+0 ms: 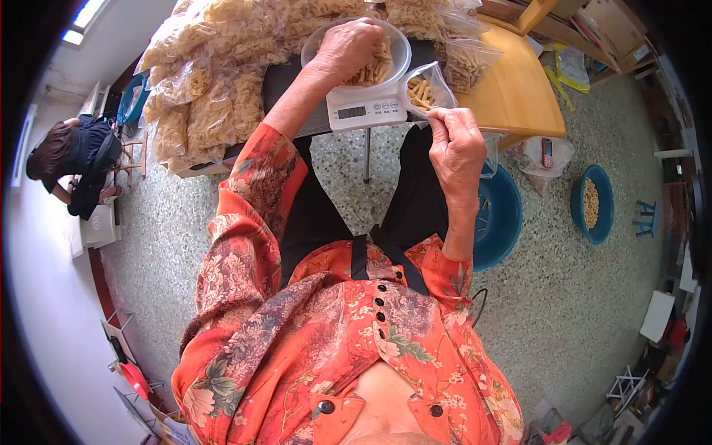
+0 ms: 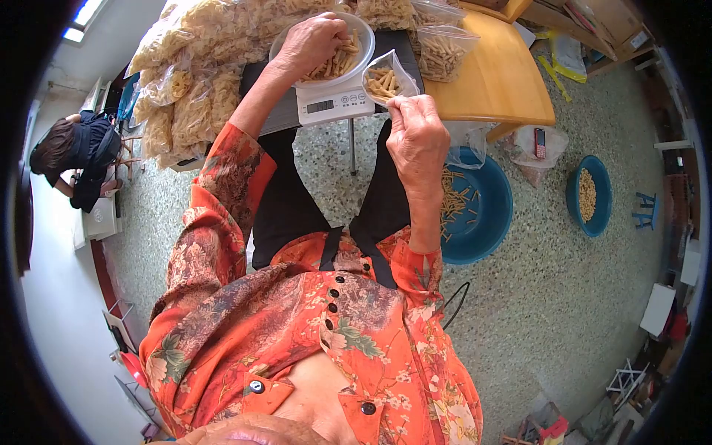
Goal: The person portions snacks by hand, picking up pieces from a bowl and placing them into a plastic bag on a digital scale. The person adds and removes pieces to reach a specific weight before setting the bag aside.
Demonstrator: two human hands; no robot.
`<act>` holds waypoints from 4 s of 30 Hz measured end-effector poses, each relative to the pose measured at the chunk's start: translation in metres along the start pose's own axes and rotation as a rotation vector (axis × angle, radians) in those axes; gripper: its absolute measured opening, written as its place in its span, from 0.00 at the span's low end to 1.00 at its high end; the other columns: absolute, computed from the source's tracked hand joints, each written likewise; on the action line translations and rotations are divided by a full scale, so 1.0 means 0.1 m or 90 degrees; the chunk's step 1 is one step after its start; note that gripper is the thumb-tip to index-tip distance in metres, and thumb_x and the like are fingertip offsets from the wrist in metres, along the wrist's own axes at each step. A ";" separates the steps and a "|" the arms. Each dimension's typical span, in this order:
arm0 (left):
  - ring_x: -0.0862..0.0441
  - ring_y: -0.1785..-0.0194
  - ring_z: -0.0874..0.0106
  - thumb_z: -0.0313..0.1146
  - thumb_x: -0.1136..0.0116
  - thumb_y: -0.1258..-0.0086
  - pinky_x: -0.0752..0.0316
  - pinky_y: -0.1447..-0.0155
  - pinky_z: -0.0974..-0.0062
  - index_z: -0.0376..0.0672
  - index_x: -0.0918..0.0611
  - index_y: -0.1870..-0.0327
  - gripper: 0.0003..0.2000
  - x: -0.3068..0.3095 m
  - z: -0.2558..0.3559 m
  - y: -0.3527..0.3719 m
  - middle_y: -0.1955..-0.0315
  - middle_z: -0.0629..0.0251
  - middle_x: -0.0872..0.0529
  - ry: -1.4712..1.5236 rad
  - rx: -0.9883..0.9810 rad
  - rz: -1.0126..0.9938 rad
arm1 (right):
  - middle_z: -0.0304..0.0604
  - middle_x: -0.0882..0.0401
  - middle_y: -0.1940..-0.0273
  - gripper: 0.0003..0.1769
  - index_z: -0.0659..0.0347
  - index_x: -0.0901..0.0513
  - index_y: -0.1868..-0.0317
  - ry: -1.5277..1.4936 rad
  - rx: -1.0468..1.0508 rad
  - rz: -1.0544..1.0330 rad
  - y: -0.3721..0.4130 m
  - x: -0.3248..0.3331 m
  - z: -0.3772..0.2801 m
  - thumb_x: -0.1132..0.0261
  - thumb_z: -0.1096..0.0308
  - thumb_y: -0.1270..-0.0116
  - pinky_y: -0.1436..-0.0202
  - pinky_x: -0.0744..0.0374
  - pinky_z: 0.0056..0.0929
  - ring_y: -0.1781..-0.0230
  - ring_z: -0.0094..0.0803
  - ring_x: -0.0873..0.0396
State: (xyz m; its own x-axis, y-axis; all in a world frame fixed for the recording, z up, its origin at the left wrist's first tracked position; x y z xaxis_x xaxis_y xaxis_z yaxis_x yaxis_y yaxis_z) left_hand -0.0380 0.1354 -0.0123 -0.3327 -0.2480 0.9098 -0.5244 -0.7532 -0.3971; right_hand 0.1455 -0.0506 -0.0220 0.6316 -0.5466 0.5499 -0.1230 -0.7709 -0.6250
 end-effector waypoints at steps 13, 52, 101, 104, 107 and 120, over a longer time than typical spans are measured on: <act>0.15 0.69 0.78 0.25 0.31 0.30 0.20 0.71 0.87 0.34 0.15 0.54 0.08 0.22 0.07 0.36 0.66 0.60 0.11 1.303 0.386 -0.055 | 0.42 0.17 0.60 0.03 0.57 0.13 0.60 0.002 -0.009 -0.012 0.03 -0.04 0.01 0.29 0.70 0.34 0.60 0.17 0.41 0.62 0.46 0.14; 0.14 0.50 0.60 0.26 0.37 0.36 0.20 0.48 0.61 0.48 0.11 0.58 0.08 0.13 0.05 0.25 0.57 0.63 0.15 0.045 -0.034 -0.099 | 0.42 0.17 0.60 0.04 0.57 0.13 0.60 0.009 -0.005 -0.009 0.00 -0.02 0.04 0.28 0.70 0.34 0.60 0.16 0.41 0.62 0.46 0.14; 0.19 0.72 0.83 0.31 0.32 0.30 0.25 0.71 0.84 0.38 0.13 0.60 0.06 0.47 0.78 0.60 0.70 0.68 0.12 0.803 0.170 0.088 | 0.44 0.18 0.61 0.03 0.58 0.14 0.60 -0.005 0.006 -0.013 0.04 -0.06 0.01 0.31 0.71 0.33 0.61 0.17 0.42 0.62 0.48 0.15; 0.17 0.71 0.76 0.28 0.31 0.35 0.22 0.66 0.76 0.42 0.13 0.61 0.05 0.43 0.99 0.64 0.69 0.68 0.16 0.426 0.052 0.182 | 0.45 0.18 0.61 0.03 0.59 0.15 0.60 0.001 -0.004 -0.020 0.04 -0.06 0.01 0.31 0.71 0.33 0.62 0.17 0.43 0.62 0.49 0.15; 0.18 0.72 0.74 0.27 0.30 0.35 0.23 0.66 0.76 0.42 0.13 0.60 0.05 0.41 1.09 0.66 0.69 0.67 0.17 0.308 0.034 0.211 | 0.45 0.18 0.61 0.03 0.59 0.15 0.60 -0.007 -0.004 -0.010 0.04 -0.06 0.03 0.31 0.71 0.33 0.61 0.18 0.43 0.63 0.50 0.15; 0.14 0.61 0.62 0.31 0.35 0.34 0.20 0.54 0.64 0.44 0.12 0.62 0.04 0.55 0.13 0.48 0.64 0.64 0.14 0.048 0.043 0.083 | 0.43 0.18 0.61 0.03 0.58 0.14 0.60 0.007 -0.005 -0.004 0.03 -0.04 0.01 0.30 0.71 0.34 0.60 0.17 0.42 0.63 0.47 0.15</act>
State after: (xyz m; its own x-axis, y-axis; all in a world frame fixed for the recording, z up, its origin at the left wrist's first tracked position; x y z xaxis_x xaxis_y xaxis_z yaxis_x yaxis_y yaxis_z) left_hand -0.0710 0.0781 0.0200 -0.4537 -0.3021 0.8384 -0.4201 -0.7572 -0.5002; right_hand 0.1428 -0.0507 -0.0269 0.6236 -0.5451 0.5604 -0.1252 -0.7772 -0.6167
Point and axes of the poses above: each hand's wrist, its own y-axis away from the middle knuckle, its own x-axis out of the back of the hand, z = x × y, the point moved 3 cm from there along -y, towards the middle knuckle
